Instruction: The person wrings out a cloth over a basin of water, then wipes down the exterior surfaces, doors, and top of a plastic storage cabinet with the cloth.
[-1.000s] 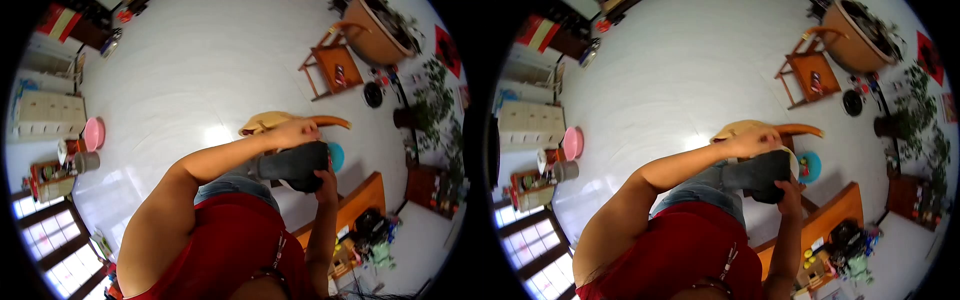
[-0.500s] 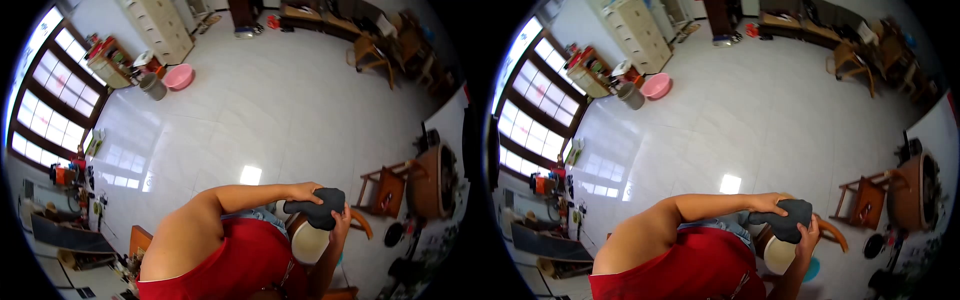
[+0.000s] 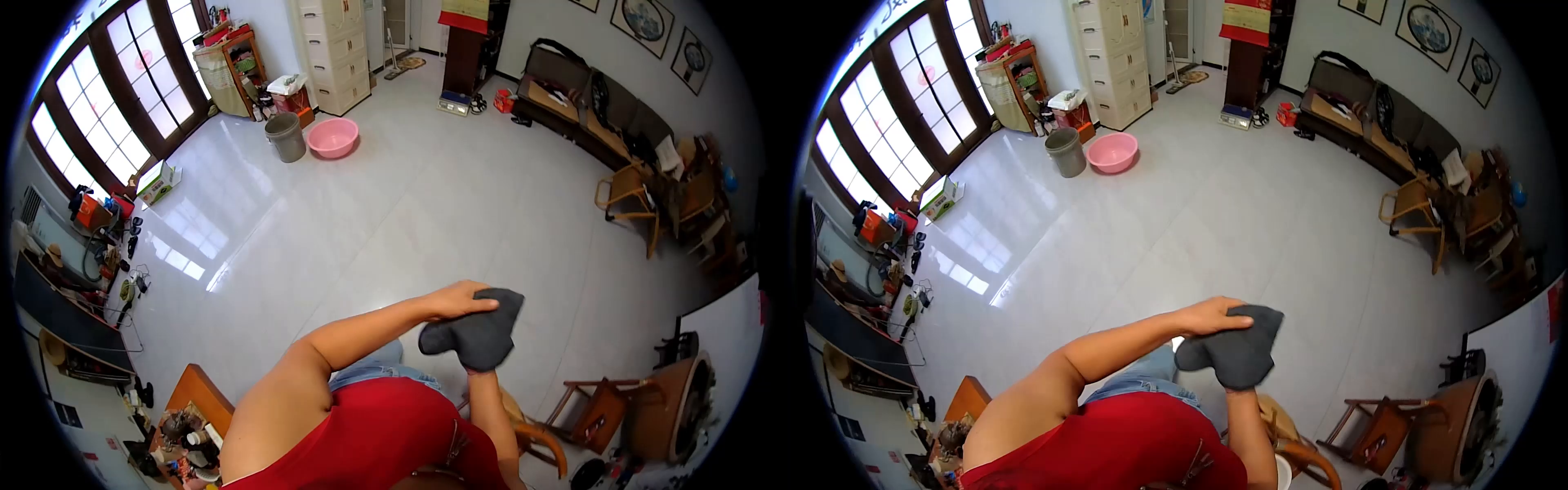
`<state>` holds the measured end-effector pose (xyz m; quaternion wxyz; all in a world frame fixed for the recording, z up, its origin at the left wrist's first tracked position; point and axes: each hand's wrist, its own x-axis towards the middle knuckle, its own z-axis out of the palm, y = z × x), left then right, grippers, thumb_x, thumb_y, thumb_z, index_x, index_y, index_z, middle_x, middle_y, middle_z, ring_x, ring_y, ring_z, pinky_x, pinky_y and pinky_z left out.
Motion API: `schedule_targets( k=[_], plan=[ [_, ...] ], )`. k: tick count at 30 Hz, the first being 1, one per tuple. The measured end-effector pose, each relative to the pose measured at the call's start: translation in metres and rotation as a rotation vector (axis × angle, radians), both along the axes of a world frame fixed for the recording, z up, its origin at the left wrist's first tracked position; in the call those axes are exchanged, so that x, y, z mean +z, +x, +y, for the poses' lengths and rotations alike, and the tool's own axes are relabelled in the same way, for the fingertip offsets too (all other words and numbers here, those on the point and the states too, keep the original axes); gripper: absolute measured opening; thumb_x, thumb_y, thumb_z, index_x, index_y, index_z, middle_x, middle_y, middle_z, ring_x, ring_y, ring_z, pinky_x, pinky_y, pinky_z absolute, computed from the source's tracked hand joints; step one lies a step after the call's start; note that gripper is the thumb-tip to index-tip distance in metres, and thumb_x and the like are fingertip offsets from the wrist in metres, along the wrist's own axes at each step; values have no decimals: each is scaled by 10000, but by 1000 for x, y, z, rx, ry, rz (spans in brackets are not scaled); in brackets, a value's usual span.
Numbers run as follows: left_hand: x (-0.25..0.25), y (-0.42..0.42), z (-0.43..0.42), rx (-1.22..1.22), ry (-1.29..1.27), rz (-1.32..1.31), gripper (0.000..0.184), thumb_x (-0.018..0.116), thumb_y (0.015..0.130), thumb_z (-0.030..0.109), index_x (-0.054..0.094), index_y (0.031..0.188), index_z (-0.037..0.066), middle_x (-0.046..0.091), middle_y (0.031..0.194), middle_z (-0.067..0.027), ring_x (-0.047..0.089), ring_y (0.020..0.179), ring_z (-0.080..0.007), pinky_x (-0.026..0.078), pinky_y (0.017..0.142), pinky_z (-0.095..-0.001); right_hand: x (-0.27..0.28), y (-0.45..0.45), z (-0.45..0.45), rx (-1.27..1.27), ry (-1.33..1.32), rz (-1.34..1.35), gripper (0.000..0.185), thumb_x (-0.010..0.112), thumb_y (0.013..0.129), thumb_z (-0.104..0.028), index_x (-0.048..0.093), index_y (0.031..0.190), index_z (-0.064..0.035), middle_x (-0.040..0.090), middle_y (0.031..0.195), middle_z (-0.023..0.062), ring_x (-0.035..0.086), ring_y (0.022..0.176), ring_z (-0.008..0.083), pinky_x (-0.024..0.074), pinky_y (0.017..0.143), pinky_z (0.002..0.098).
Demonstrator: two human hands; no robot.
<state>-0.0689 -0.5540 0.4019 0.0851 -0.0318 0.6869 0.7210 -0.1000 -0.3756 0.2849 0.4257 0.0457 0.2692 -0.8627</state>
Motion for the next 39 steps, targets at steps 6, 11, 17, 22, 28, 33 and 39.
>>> schedule_targets(
  k=[6, 11, 17, 22, 28, 33, 39],
  plan=[
    [-9, -31, -150, 576, -1026, 163, 443, 652, 873, 369, 617, 1210, 83, 665, 1048, -150, 643, 931, -342, 523, 788, -415, 63, -38, -148, 184, -220, -247, 488, 468, 974, -423, 528, 1351, -119, 537, 1389, 72, 487, 1282, 281, 347, 1108, 483],
    [-2, -64, -223, 631, -1033, 322, 412, 637, 890, 383, 645, 1166, 76, 634, 930, -136, 613, 920, -333, 498, 797, -425, 45, -72, -236, 124, -105, -238, 512, 473, 980, -425, 470, 1394, -125, 489, 1427, 71, 457, 1303, 281, 323, 1128, 462],
    [-1, -96, -293, 509, -1078, 487, 375, 617, 912, 371, 669, 1106, 55, 632, 973, -144, 585, 952, -319, 474, 847, -424, 32, -124, -342, 420, 88, 1081, 439, 381, 1023, -352, 365, 1387, -107, 458, 1373, 82, 454, 1267, 220, 376, 1066, 381],
    [-33, -137, -373, 502, -1131, 386, 328, 562, 951, 318, 657, 1125, 56, 629, 1043, -159, 577, 1003, -323, 462, 889, -420, 56, -156, -439, 501, 218, 1333, 384, 383, 1019, -349, 395, 1331, -125, 477, 1305, 76, 470, 1219, 195, 390, 1034, 362],
    [-40, -193, -478, 679, -1244, 239, 374, 533, 966, 329, 603, 1240, 84, 550, 1259, -199, 504, 1180, -370, 400, 1005, -464, 28, -234, -567, 704, 92, 1283, 540, 386, 1004, -452, 336, 1433, -128, 427, 1408, 85, 412, 1305, 227, 302, 1119, 410],
    [2, -229, -542, 941, -1367, 103, 460, 542, 960, 336, 508, 1368, 126, 401, 1439, -214, 382, 1324, -398, 301, 1080, -530, 46, -290, -661, 833, -205, 964, 548, 319, 1029, -453, 277, 1487, -154, 373, 1473, 82, 367, 1355, 216, 278, 1146, 401],
    [15, -248, -612, 1113, -1297, 21, 514, 535, 949, 254, 432, 1440, 139, 321, 1506, -207, 319, 1377, -400, 252, 1106, -538, 26, -322, -765, 1041, -407, 512, 546, 327, 1031, -441, 259, 1494, -159, 375, 1479, 69, 373, 1356, 202, 304, 1136, 397]
  ],
)
